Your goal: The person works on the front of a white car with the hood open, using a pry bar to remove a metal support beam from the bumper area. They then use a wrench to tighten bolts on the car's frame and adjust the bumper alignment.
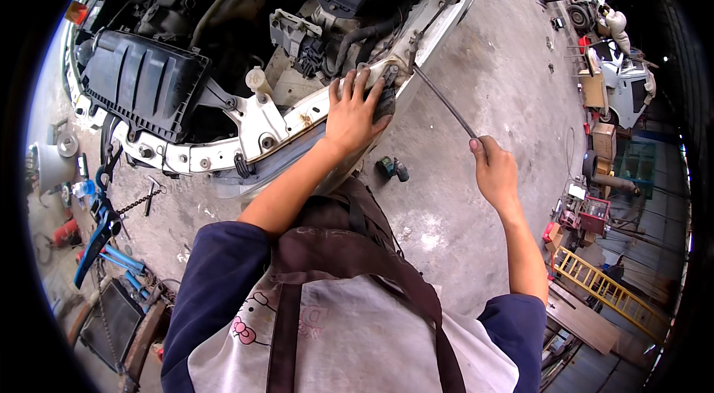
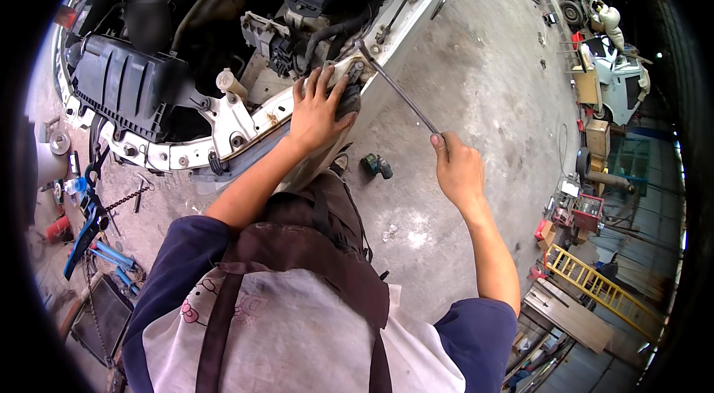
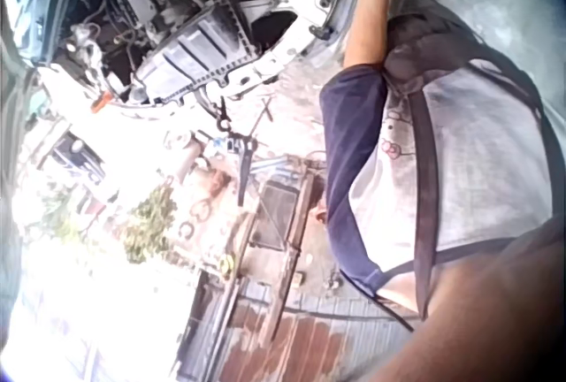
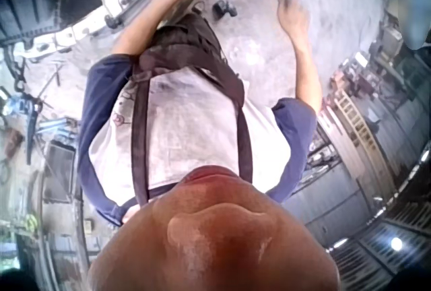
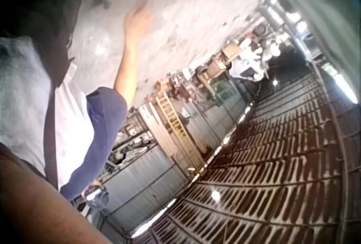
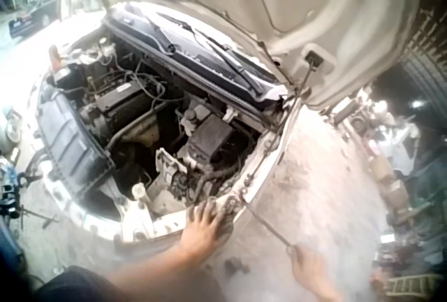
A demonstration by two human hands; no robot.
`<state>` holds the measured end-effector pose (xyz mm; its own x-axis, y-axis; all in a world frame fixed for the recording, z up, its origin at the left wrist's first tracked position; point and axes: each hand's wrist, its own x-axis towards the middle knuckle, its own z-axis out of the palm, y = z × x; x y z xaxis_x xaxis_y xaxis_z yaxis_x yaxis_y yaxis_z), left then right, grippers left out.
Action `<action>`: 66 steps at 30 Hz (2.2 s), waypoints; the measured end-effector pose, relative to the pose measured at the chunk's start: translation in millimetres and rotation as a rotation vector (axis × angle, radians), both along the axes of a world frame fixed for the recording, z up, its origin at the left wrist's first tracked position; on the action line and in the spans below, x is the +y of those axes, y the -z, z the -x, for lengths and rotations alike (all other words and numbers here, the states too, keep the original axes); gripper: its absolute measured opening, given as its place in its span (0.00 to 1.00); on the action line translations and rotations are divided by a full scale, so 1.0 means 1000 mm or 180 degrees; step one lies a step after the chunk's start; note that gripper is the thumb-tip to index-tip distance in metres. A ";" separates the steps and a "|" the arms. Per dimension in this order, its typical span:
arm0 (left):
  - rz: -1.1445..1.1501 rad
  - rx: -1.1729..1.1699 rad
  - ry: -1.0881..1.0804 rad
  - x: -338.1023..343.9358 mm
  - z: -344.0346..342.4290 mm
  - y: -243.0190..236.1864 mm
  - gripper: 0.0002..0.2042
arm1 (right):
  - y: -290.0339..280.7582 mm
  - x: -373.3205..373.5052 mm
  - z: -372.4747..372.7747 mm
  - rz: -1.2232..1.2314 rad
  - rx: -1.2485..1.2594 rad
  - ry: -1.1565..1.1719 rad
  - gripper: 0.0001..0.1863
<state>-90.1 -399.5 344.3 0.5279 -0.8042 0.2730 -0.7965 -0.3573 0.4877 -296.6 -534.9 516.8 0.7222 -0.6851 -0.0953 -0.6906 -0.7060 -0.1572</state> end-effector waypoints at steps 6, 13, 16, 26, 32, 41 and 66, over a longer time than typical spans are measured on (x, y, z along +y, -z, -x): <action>-0.0010 0.0085 -0.0012 0.000 0.000 0.000 0.37 | -0.015 0.006 -0.015 -0.0180 -0.0007 0.0067 0.17; -0.0028 0.0134 -0.0019 0.002 0.000 0.000 0.37 | -0.017 0.008 -0.016 -0.0176 0.0142 0.0073 0.17; -0.0026 0.0131 -0.0027 0.003 0.000 -0.001 0.37 | -0.018 0.012 -0.020 -0.0208 -0.0152 -0.0004 0.17; -0.0041 0.0152 -0.0042 0.001 -0.001 -0.001 0.36 | -0.019 0.000 -0.031 0.0006 -0.0195 -0.0308 0.15; -0.0013 0.0169 -0.0007 0.002 0.000 0.000 0.36 | -0.017 -0.001 -0.015 0.0011 -0.0141 -0.0346 0.18; 0.0021 0.0093 -0.0038 0.001 0.000 0.002 0.36 | -0.029 0.006 -0.029 -0.0114 -0.0475 -0.0321 0.17; 0.0064 -0.0211 0.0064 -0.005 0.002 0.002 0.36 | 0.004 0.006 0.000 -0.0785 -0.1505 0.0233 0.21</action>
